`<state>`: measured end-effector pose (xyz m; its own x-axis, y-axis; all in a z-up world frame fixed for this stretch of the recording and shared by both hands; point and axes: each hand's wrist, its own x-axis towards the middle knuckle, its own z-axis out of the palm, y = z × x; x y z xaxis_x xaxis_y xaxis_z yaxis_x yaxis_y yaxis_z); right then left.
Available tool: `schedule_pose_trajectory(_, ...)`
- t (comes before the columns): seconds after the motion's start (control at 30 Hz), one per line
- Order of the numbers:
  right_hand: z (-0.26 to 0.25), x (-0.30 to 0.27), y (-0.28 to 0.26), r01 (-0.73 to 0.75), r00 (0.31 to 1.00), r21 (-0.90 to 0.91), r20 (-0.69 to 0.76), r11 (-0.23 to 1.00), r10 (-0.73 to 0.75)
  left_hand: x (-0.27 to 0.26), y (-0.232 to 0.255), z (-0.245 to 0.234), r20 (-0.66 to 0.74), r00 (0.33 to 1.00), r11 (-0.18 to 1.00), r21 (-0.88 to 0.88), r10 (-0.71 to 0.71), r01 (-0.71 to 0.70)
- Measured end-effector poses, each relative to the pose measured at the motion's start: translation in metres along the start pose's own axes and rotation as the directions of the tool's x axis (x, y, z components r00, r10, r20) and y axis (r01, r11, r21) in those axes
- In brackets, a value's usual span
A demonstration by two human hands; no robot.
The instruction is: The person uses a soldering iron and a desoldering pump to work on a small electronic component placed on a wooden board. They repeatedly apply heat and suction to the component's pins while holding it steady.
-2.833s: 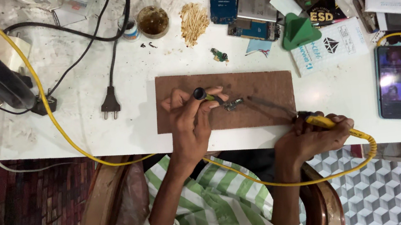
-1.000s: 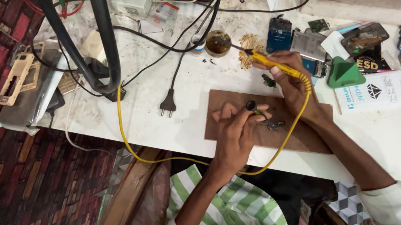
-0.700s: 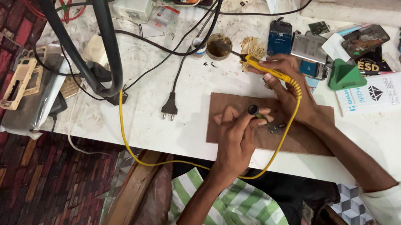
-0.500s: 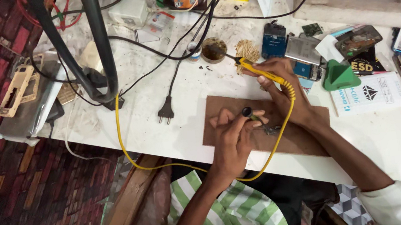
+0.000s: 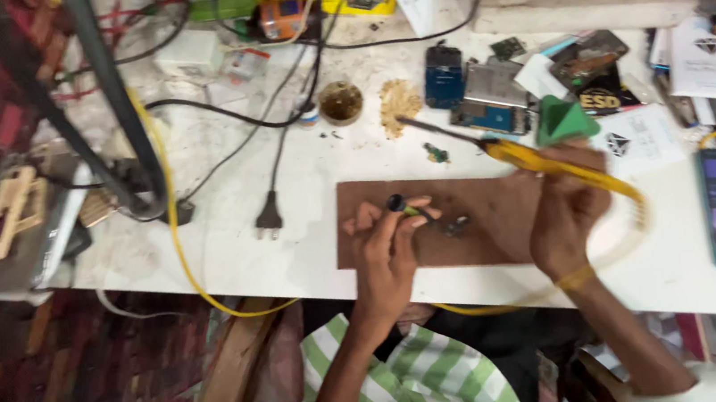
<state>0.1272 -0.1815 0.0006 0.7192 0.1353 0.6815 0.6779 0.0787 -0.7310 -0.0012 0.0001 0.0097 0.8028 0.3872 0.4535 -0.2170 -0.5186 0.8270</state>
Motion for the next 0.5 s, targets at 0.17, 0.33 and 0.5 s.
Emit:
schedule_pose_trajectory(0.17,-0.054,-0.038,-0.02,0.072,0.881,0.12,-0.473,0.99,-0.007,-0.002,-0.003,0.001,0.017,1.0,1.0,-0.028,0.006,-0.006)
schedule_pose_trajectory(0.33,-0.074,-0.062,-0.023,-0.081,0.705,0.219,-0.677,0.972,0.211,-0.001,-0.003,0.005,0.016,1.0,1.0,-0.014,0.019,-0.019)
schedule_pose_trajectory(0.5,-0.044,-0.082,-0.018,-0.197,0.621,0.27,-0.71,0.943,0.333,-0.001,-0.003,0.004,0.032,1.0,0.996,-0.092,-0.001,0.004)
